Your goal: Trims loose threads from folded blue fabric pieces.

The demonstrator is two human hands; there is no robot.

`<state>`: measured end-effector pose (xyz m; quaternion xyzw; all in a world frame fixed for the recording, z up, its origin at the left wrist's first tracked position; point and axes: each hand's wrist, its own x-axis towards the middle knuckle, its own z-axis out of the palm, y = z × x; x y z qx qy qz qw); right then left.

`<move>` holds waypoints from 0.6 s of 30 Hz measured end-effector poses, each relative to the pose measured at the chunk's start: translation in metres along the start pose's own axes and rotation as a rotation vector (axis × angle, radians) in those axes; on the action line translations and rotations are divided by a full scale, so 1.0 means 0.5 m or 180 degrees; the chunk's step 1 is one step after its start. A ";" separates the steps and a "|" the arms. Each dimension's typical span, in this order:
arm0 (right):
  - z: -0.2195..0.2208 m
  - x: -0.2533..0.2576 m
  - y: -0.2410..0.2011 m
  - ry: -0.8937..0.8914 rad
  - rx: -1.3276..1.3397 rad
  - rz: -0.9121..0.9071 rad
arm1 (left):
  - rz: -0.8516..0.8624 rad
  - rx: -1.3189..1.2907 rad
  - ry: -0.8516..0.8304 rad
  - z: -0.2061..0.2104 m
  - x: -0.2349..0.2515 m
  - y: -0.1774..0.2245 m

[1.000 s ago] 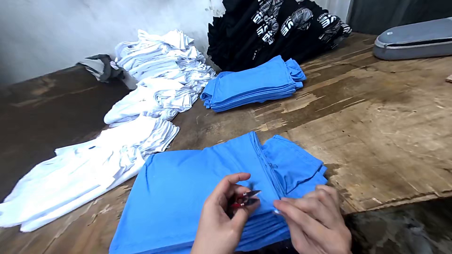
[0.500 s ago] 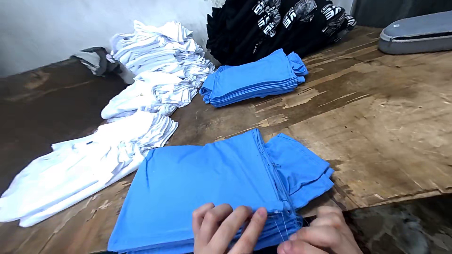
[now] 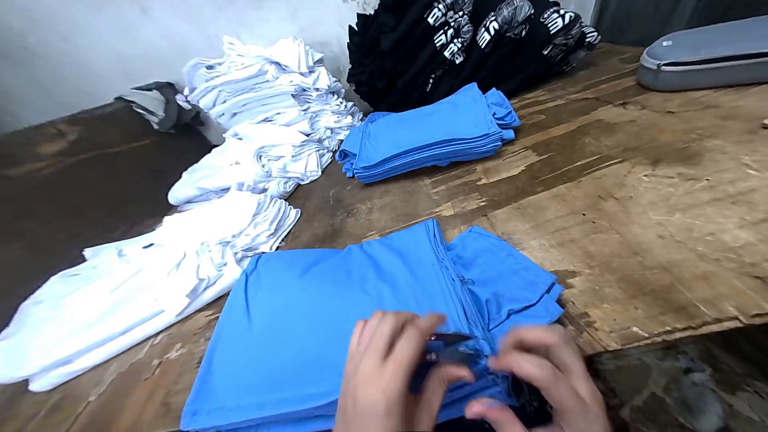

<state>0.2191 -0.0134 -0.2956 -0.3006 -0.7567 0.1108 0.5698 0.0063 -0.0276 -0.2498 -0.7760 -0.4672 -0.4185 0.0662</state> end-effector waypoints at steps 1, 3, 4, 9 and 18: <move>-0.005 0.003 0.014 -0.0209 0.0099 0.0074 | -0.0222 -0.0248 -0.0099 -0.009 0.000 -0.017; -0.037 0.011 0.033 -0.0472 0.0413 0.0301 | -0.0764 -0.0531 0.0613 -0.034 -0.009 -0.038; -0.063 0.020 0.038 -0.0626 0.0375 0.0505 | -0.0994 -0.0400 0.1281 -0.049 -0.008 -0.043; -0.126 0.048 0.014 -0.1066 -0.0253 0.0729 | -0.0978 0.0044 0.1390 -0.067 -0.017 -0.008; -0.069 0.036 0.020 -0.0893 0.0184 -0.0152 | -0.0767 -0.0153 0.0209 0.014 -0.037 0.029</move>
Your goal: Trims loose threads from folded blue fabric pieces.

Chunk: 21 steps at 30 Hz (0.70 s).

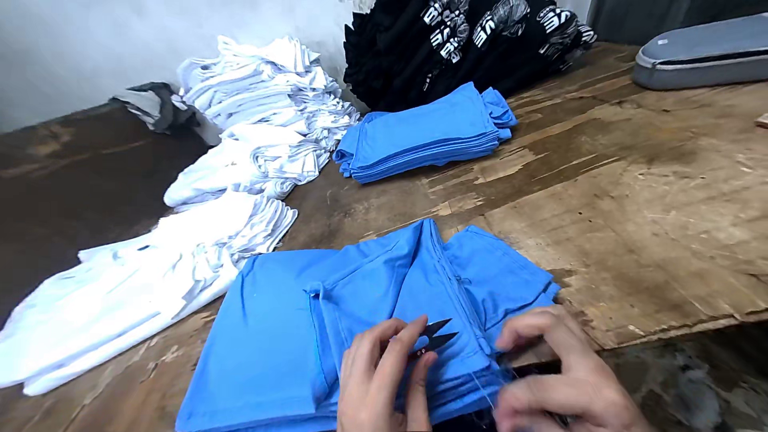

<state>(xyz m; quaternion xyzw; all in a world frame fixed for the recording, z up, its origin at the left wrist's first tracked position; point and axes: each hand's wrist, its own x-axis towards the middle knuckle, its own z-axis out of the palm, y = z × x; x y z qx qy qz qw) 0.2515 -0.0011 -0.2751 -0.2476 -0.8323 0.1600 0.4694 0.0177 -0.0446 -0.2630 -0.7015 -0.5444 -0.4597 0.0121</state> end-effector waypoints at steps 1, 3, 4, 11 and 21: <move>-0.025 -0.003 0.001 -0.0450 0.0298 0.0017 | 0.0046 0.0025 -0.0073 -0.006 -0.001 -0.001; -0.069 -0.005 0.004 -0.1353 0.0376 0.0124 | 0.0205 0.0152 -0.0243 -0.018 -0.001 0.005; -0.081 -0.005 0.006 -0.1588 0.0305 0.0160 | 0.0319 0.0251 -0.0306 -0.021 0.001 0.012; -0.111 -0.014 0.011 -0.2211 0.0746 0.0176 | 0.0766 0.0704 -0.0228 0.010 0.013 0.039; -0.026 0.018 -0.057 0.0089 -0.0829 0.0739 | -0.0212 -0.0513 -0.0659 -0.007 -0.008 0.000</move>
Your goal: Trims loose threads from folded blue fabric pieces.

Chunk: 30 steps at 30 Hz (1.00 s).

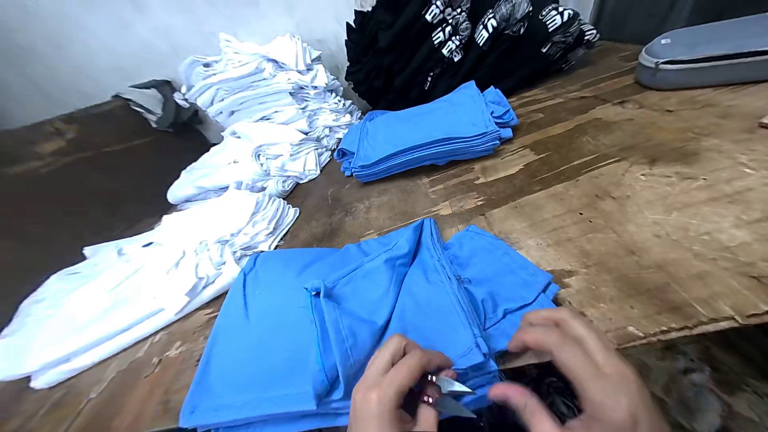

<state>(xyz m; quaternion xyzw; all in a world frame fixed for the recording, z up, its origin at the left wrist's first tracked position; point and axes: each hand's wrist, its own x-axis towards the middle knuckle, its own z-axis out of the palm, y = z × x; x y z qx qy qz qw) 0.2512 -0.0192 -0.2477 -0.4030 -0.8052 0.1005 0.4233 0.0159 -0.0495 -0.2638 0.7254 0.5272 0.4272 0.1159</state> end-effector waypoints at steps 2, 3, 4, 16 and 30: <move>0.065 0.004 -0.020 0.0404 0.0080 -0.0196 | 0.0000 -0.0365 0.0084 -0.010 0.008 -0.003; 0.098 0.006 -0.023 0.0628 0.0106 -0.0267 | 0.0008 -0.0507 0.0094 -0.014 0.012 -0.005; 0.127 0.010 -0.021 0.0819 0.0293 -0.0316 | 0.0021 -0.0620 0.0105 -0.017 0.017 -0.007; 0.131 0.000 -0.009 0.0767 0.1581 -0.0048 | -0.0148 -0.0417 0.0024 -0.017 0.007 -0.013; 0.152 0.027 -0.010 0.0599 0.1511 -0.0083 | -0.0272 -0.1220 0.0537 -0.005 0.059 -0.036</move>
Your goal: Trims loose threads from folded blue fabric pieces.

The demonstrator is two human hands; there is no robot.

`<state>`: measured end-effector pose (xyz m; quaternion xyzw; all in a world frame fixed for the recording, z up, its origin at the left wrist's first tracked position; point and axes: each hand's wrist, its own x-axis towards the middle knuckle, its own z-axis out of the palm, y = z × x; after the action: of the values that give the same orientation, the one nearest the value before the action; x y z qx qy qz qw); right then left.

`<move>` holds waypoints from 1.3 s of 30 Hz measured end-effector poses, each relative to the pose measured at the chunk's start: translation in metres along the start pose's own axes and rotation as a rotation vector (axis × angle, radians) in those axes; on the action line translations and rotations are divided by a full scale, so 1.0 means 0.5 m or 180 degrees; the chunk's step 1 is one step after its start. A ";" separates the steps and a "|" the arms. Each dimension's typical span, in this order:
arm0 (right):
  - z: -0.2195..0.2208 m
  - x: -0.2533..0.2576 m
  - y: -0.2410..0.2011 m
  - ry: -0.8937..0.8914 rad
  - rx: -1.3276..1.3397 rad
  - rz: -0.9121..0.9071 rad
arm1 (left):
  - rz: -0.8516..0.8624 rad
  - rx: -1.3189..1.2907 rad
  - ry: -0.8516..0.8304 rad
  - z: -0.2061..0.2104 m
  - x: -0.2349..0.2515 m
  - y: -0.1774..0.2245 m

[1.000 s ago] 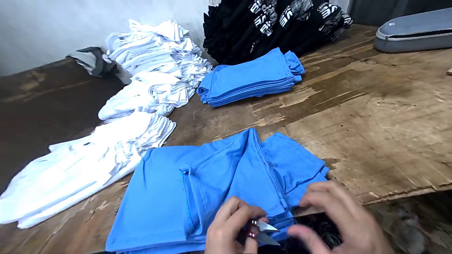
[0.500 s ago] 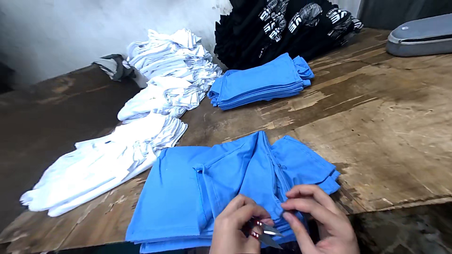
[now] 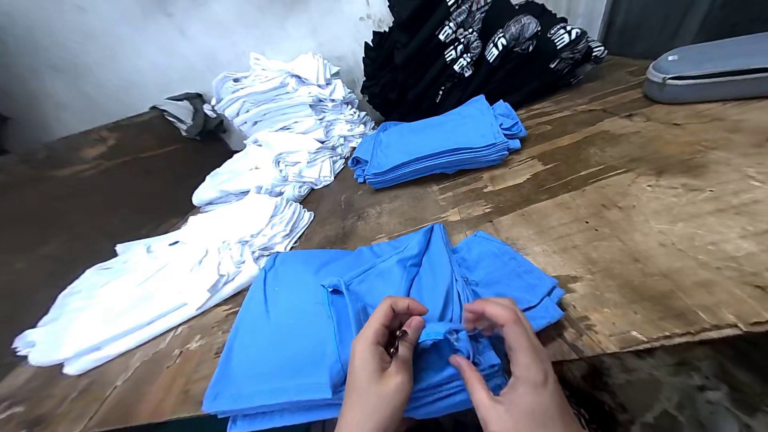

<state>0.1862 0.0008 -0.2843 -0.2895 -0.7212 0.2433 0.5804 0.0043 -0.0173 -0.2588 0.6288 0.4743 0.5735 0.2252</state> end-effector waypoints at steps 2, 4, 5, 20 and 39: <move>0.004 0.001 0.001 -0.0126 0.0178 0.0038 | -0.0007 -0.0151 -0.0021 0.000 0.005 -0.003; 0.004 0.007 0.013 -0.0192 0.0388 0.0051 | -0.0095 -0.0267 -0.0037 -0.003 0.008 -0.004; 0.004 0.009 0.017 -0.0192 0.0329 -0.0015 | -0.0137 -0.0266 -0.0063 -0.003 0.007 -0.004; -0.025 -0.066 0.014 0.0743 -0.0756 -0.0950 | 0.2108 0.1970 0.0718 0.010 -0.066 -0.012; -0.004 -0.034 0.038 0.1059 -0.1624 -0.1372 | 0.1838 0.1739 0.0637 -0.028 -0.058 -0.016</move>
<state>0.1931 0.0024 -0.3086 -0.3018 -0.6989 -0.1223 0.6368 -0.0081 -0.0424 -0.2768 0.7139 0.4328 0.5245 -0.1675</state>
